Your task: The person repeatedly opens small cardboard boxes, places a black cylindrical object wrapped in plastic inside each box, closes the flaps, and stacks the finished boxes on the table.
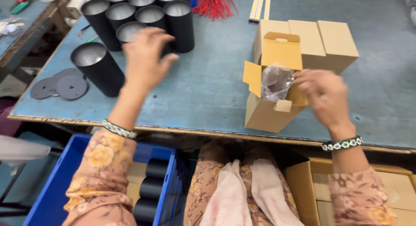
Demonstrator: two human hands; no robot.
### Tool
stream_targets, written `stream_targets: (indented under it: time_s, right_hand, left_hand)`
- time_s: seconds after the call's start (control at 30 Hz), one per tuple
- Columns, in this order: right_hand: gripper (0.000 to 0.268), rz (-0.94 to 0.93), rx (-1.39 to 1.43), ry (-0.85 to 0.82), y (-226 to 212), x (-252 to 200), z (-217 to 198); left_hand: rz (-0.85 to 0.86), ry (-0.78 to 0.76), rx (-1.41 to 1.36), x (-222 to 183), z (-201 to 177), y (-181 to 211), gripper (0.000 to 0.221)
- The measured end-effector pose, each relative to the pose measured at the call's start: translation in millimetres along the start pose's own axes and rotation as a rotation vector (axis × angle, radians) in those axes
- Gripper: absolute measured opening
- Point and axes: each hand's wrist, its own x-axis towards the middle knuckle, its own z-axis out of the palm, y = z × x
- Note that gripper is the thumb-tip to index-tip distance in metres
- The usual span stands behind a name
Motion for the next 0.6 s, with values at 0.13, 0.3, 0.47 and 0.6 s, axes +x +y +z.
stream_targets:
  time_s: [0.13, 0.3, 0.47, 0.6]
  right_hand:
    - [0.025, 0.276, 0.391, 0.525, 56.8, -34.4, 0.3]
    - [0.039, 0.801, 1.168, 0.416, 96.9, -54.4, 49.2]
    - [0.054, 0.755, 1.292, 0.124, 77.8, -31.2, 67.4]
    - [0.048, 0.801, 1.155, 0.031, 68.3, -2.2, 57.4]
  left_hand:
    - [-0.148, -0.367, -0.503, 7.1, 48.5, 81.2, 0.041]
    - [-0.841, -0.695, -1.494, 6.7, 138.2, 154.2, 0.071]
    - [-0.761, -0.614, -1.697, 23.8, 183.6, 207.2, 0.077]
    - [-0.704, -0.522, -1.637, 41.5, 178.7, 225.7, 0.084]
